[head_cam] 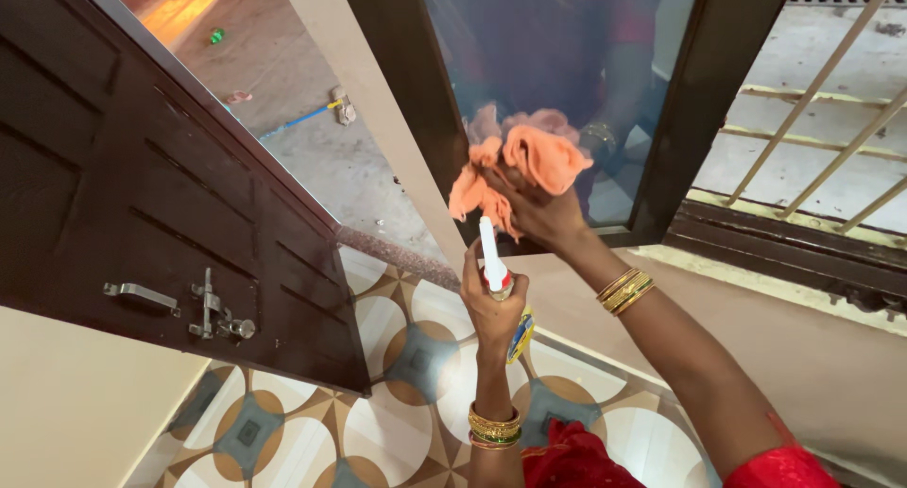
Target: The person sprays a window with a cleaning solution and wipes the glass with an orange cloth. They continue wiping the window and the adjacent metal grille, moving the cloth across different sections of the glass and frame.
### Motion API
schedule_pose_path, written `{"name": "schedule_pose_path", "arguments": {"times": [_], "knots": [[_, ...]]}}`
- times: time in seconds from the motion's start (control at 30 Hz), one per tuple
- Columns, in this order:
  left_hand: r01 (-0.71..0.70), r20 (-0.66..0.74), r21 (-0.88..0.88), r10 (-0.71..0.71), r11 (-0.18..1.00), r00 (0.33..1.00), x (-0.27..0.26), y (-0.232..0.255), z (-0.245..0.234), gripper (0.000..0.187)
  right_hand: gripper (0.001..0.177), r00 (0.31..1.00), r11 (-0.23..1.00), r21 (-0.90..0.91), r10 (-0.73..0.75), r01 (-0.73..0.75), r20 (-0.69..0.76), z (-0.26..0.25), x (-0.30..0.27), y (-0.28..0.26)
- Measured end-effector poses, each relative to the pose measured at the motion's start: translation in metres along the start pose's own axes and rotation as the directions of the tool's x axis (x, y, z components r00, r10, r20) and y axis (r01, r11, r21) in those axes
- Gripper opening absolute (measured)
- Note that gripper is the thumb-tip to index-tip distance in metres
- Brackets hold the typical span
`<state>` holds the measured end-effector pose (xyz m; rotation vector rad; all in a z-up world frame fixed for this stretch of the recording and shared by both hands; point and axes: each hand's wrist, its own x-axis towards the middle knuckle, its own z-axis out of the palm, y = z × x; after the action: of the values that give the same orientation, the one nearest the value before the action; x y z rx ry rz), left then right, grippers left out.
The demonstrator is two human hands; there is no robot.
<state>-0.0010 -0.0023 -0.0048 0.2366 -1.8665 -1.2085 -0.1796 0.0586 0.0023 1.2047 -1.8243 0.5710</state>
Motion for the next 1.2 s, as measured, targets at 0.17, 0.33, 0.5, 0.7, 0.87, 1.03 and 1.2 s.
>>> {"name": "schedule_pose_path", "arguments": {"times": [0.17, 0.33, 0.5, 0.7, 0.87, 1.03, 1.2], "knots": [[0.059, 0.009, 0.018, -0.059, 0.998, 0.998, 0.001, -0.002, 0.0, 0.066, 0.032, 0.887, 0.705, 0.547, 0.286, -0.452, 0.363, 0.013, -0.041, -0.022], [-0.188, -0.014, 0.057, 0.189, 0.981, 0.982, -0.001, 0.009, -0.002, 0.066, 0.051, 0.904, 0.982, 0.139, 0.057, -0.127, 0.423, 0.008, -0.061, -0.021], [0.007, 0.037, 0.023, -0.007, 1.0, 0.999, -0.003, 0.021, -0.004, 0.066, 0.067, 0.843, 0.953, -0.099, -0.2, 0.285, 0.499, -0.013, -0.083, 0.007], [-0.094, 0.038, -0.017, 0.094, 0.995, 0.995, -0.003, 0.033, -0.008, 0.069, 0.071, 0.84, 0.906, -0.271, -0.145, 0.326, 0.524, -0.048, -0.09, 0.032], [-0.014, 0.048, -0.029, 0.016, 0.999, 0.999, -0.005, 0.036, -0.01, 0.068, 0.073, 0.964, 0.985, -0.169, 0.065, -0.021, 0.258, -0.064, -0.048, 0.019], [-0.025, 0.079, -0.032, 0.028, 0.999, 0.996, -0.004, 0.034, -0.003, 0.069, 0.079, 0.997, 0.985, -0.167, 0.046, -0.036, 0.057, -0.079, 0.045, 0.023], [0.09, 0.139, -0.007, -0.088, 0.996, 0.986, -0.004, 0.027, 0.004, 0.067, 0.068, 0.981, 0.955, -0.23, 0.17, -0.187, -0.095, -0.087, 0.071, 0.032]]}}
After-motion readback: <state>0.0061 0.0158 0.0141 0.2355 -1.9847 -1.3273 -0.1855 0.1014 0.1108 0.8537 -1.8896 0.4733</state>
